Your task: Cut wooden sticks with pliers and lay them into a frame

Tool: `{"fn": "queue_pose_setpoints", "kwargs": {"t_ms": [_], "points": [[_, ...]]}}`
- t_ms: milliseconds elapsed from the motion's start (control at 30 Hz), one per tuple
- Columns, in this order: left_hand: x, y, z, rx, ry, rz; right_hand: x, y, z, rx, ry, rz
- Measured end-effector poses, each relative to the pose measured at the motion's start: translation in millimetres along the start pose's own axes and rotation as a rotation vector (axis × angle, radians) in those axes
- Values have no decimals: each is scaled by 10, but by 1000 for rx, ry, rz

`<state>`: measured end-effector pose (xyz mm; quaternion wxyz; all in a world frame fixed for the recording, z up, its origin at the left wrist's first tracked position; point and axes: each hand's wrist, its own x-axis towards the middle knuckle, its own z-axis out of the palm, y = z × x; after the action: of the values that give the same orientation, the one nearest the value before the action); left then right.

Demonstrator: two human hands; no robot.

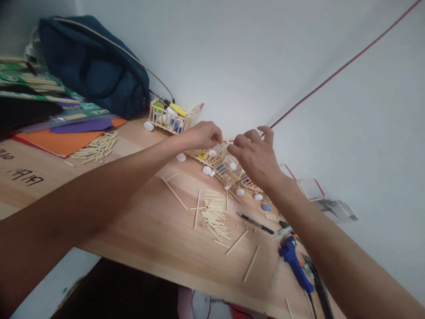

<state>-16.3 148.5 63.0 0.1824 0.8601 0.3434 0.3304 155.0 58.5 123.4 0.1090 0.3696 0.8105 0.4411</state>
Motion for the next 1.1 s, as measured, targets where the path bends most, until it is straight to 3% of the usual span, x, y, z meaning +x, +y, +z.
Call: {"fn": "queue_pose_setpoints", "kwargs": {"t_ms": [167, 267, 533, 700, 933, 1100], "points": [[1, -40, -368, -107, 169, -134, -54, 58, -70, 23, 65, 8], [-14, -55, -482, -140, 221, -143, -172, 78, -170, 64, 83, 69], [-47, -57, -512, -250, 124, -139, -784, 300, -84, 148, 101, 264], [-118, 20, -639, -416, 89, -201, -1047, 447, -24, 106, 106, 331], [-209, 29, -825, -412, 204, -217, -1270, 402, -47, 154, 157, 359], [-431, 36, -697, -395, 182, -292, -1344, 248, -85, 307, 201, 485]]}}
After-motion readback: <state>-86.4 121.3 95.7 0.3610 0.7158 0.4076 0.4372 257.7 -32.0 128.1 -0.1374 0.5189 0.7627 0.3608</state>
